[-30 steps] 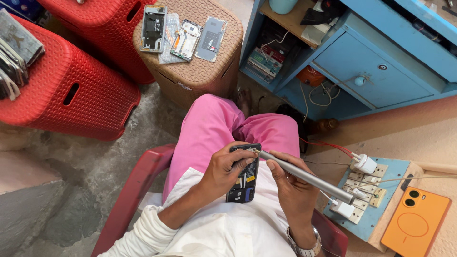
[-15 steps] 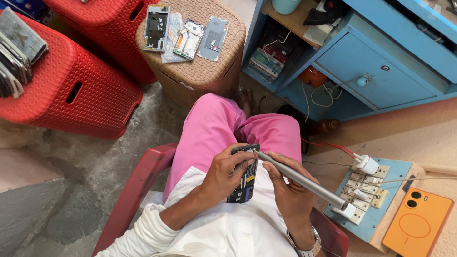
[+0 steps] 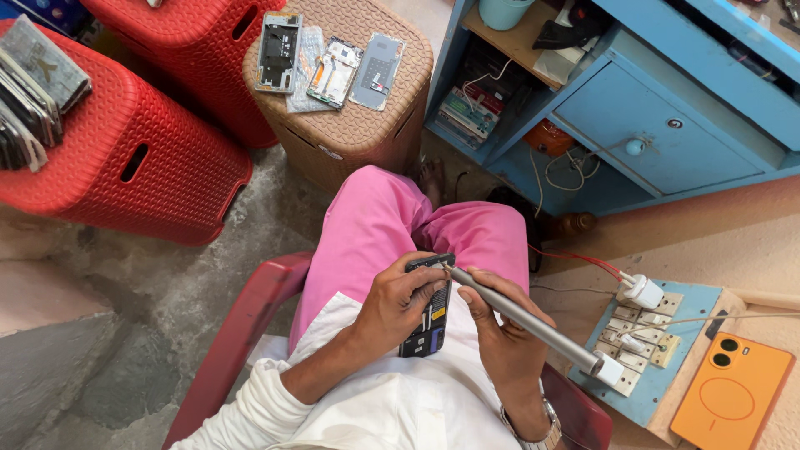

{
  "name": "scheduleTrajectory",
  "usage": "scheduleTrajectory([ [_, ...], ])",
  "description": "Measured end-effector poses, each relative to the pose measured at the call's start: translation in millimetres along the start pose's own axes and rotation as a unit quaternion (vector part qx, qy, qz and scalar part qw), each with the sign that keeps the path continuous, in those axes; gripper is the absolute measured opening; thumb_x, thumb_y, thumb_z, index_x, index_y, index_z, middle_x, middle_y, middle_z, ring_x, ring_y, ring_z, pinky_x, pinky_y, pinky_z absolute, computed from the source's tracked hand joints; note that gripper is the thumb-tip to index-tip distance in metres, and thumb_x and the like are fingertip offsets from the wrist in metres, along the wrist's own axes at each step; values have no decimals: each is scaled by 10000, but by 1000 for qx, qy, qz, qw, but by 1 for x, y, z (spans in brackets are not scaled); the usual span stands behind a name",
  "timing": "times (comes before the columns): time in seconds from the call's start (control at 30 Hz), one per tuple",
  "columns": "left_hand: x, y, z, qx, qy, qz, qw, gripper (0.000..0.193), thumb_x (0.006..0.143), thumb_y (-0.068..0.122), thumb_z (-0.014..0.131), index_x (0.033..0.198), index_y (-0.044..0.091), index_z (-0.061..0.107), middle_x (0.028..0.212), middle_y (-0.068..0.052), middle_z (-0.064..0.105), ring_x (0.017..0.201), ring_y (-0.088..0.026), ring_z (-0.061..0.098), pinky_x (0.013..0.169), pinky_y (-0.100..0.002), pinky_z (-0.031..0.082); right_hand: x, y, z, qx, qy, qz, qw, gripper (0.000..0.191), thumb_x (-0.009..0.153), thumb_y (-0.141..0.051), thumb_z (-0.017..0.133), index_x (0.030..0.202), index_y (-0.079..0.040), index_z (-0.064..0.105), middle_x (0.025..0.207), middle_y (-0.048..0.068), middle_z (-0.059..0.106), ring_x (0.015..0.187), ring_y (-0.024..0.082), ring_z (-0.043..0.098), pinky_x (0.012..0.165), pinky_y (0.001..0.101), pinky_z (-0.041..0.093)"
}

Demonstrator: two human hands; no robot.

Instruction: The person disassembles a smartphone, removes the back cover, and uses a screwdriver to unscrew internal components. They handle the phone's battery and circuit board, then reattach the back cover.

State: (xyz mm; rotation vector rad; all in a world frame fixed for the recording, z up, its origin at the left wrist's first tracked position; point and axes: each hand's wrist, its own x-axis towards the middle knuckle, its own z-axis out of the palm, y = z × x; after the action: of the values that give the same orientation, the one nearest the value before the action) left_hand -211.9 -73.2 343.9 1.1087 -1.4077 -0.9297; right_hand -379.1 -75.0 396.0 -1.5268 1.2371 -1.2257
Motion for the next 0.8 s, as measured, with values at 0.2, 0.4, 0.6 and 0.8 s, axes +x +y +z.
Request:
scheduleTrajectory([
  [0.2, 0, 3, 0, -25, -14, -29, 999, 173, 939, -22, 690, 1108, -6, 721, 1178, -152, 677, 1020, -254, 741, 846, -311, 616, -2, 6, 0, 47, 17, 2, 999, 280, 921, 20, 729, 1187, 40, 645, 1176, 137, 735, 1070, 146, 719, 946, 253, 609],
  [0.4, 0, 3, -1, -4, -4, -14, 1000, 167, 933, -10, 704, 1098, 0, 728, 1165, -156, 686, 1017, -258, 738, 849, -323, 605, -3, 12, 0, 29, 16, 10, 999, 275, 912, 29, 741, 1175, 39, 662, 1162, 144, 740, 1049, 147, 716, 923, 252, 609],
  [0.6, 0, 0, -2, 5, -1, -6, 1000, 170, 928, -3, 711, 1098, -3, 722, 1174, -163, 682, 1028, -264, 733, 848, -323, 606, -2, 10, 2, 32, 8, 7, 999, 290, 913, 29, 740, 1193, 31, 665, 1171, 150, 743, 1060, 148, 717, 935, 256, 605],
  [0.8, 1, 0, -2, 4, -8, -8, 1000, 177, 929, -7, 703, 1103, 11, 728, 1176, -153, 678, 1022, -256, 732, 847, -321, 602, -1, 6, 0, 13, 5, 0, 1000, 290, 910, 25, 745, 1191, 29, 675, 1173, 149, 745, 1051, 143, 717, 930, 252, 604],
])
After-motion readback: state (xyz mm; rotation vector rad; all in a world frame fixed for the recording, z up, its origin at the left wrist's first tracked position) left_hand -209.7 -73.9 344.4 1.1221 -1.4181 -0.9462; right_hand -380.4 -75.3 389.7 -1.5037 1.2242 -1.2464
